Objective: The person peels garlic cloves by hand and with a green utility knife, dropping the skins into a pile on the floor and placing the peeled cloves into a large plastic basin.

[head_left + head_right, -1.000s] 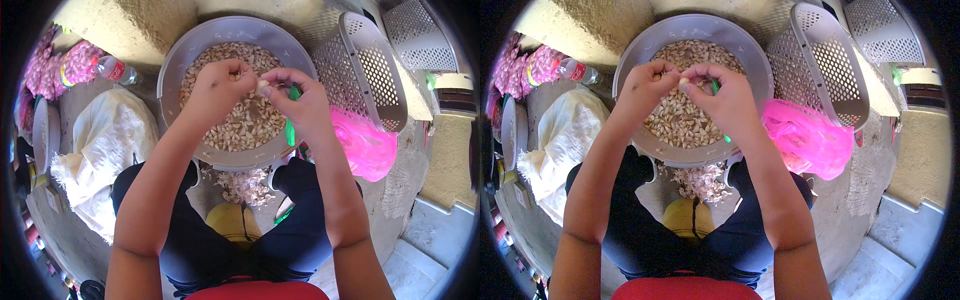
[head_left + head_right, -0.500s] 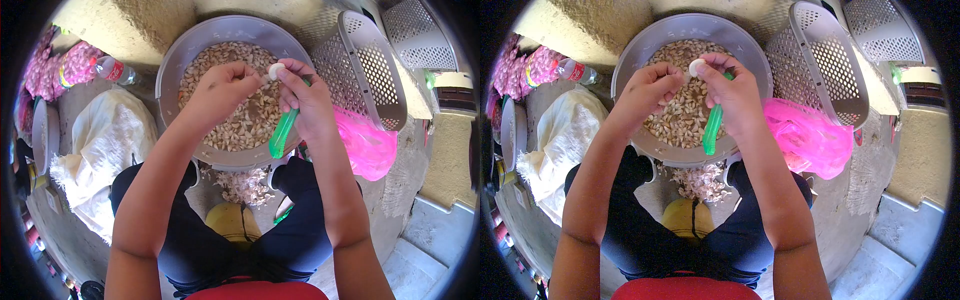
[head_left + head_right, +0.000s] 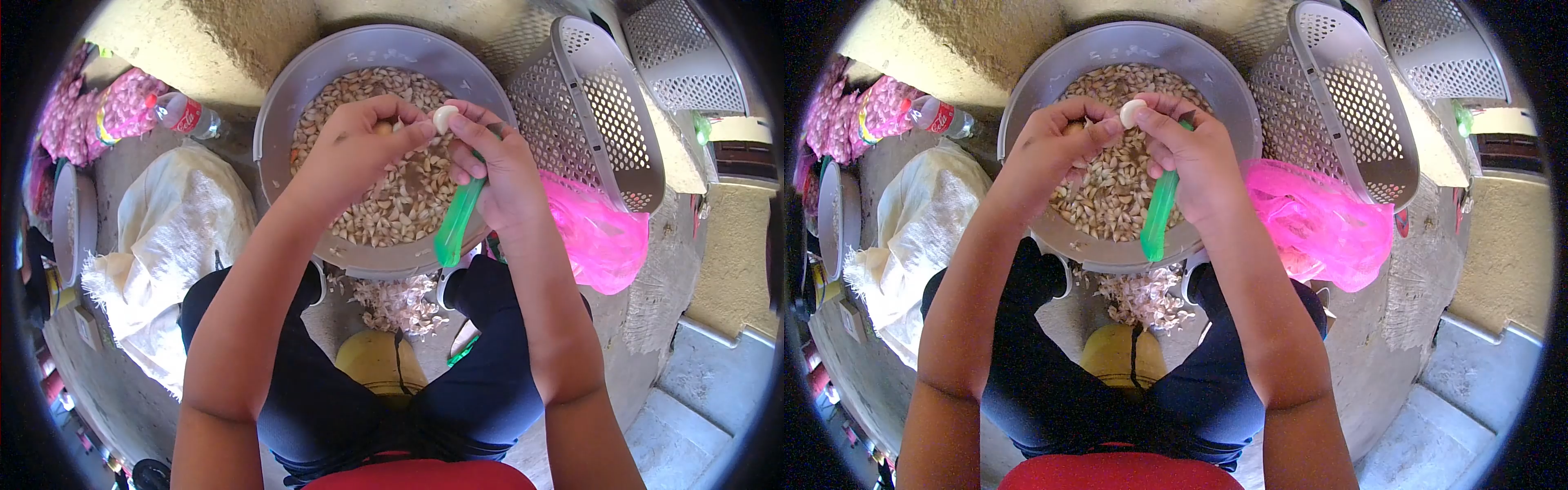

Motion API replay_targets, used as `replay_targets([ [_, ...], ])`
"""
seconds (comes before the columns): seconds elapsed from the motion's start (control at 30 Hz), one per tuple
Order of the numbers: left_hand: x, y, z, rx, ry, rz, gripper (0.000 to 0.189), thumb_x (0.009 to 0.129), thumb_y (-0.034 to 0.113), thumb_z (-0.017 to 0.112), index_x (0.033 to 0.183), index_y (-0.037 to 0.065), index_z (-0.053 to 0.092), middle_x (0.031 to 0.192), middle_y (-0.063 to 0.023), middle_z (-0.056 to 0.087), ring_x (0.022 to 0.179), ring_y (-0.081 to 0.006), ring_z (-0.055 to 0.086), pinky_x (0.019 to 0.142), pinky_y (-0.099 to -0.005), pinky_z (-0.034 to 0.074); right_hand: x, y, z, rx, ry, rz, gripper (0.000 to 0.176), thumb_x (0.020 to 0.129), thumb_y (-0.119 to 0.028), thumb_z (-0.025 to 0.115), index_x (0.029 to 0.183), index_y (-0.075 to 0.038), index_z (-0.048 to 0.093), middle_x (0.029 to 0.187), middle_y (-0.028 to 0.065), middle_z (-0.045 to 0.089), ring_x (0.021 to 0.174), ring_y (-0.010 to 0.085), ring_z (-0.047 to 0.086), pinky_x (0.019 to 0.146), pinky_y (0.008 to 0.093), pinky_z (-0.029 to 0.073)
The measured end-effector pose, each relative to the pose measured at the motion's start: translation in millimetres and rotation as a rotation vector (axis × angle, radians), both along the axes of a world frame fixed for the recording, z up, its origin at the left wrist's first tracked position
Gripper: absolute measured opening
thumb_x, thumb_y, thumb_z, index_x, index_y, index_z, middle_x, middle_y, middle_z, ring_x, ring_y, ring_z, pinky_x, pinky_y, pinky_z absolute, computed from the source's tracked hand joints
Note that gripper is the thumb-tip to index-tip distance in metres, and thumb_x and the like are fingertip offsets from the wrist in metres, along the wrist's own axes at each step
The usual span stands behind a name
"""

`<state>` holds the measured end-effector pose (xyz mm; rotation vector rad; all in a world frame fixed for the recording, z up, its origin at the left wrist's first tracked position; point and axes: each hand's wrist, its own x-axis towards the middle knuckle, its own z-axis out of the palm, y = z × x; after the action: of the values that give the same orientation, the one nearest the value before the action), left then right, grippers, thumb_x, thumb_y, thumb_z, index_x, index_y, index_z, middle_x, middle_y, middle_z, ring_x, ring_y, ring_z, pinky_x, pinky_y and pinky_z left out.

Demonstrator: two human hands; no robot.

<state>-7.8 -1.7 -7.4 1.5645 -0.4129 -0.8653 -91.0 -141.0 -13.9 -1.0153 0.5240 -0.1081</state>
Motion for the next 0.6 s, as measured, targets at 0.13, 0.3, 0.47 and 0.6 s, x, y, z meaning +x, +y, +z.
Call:
replay_targets([
  [0.13,0,0,2,-0.019,0.054,0.011,0.016,0.077,0.023,0.061,0.082,0.009,0.058,0.062,0.0070,0.044,0.055,-0.0007,0.038,0.046,-0.0158,0.027,-1,-2,-2,0.195,-0.037,0.045,0.022,0.078,-0.011,0.060,0.098,-0.004,0.055,0.076,-0.0017,0.057,0.046,0.0029,0.037,0.043,0.0188,0.033],
  [0.3,4,1,-4,-0.069,0.185,0.015,0.010,0.078,0.020,0.059,0.078,0.010,0.057,0.062,0.0064,0.045,0.054,-0.0013,0.038,0.045,-0.0166,0.026,-1,-2,-5,0.359,-0.060,0.067,0.021,0.080,-0.010,0.057,0.100,-0.005,0.055,0.079,-0.0024,0.057,0.047,0.0024,0.036,0.045,0.0182,0.033],
  [0.47,4,1,-4,-0.066,0.195,0.015,0.008,0.077,0.018,0.059,0.078,0.010,0.058,0.063,0.0059,0.046,0.055,-0.0013,0.038,0.045,-0.0167,0.026,-1,-1,-12,0.460,-0.079,0.063,0.019,0.081,-0.012,0.055,0.099,-0.006,0.055,0.080,-0.0024,0.055,0.047,0.0023,0.036,0.045,0.0180,0.032],
  [0.6,3,0,-6,-0.049,0.097,-0.004,0.010,0.076,0.018,0.060,0.078,0.009,0.058,0.063,0.0063,0.047,0.056,-0.0011,0.039,0.045,-0.0166,0.026,-1,-2,-15,0.505,-0.096,0.069,0.017,0.081,-0.016,0.056,0.095,-0.006,0.056,0.080,-0.0008,0.055,0.046,0.0020,0.035,0.045,0.0179,0.032],
])
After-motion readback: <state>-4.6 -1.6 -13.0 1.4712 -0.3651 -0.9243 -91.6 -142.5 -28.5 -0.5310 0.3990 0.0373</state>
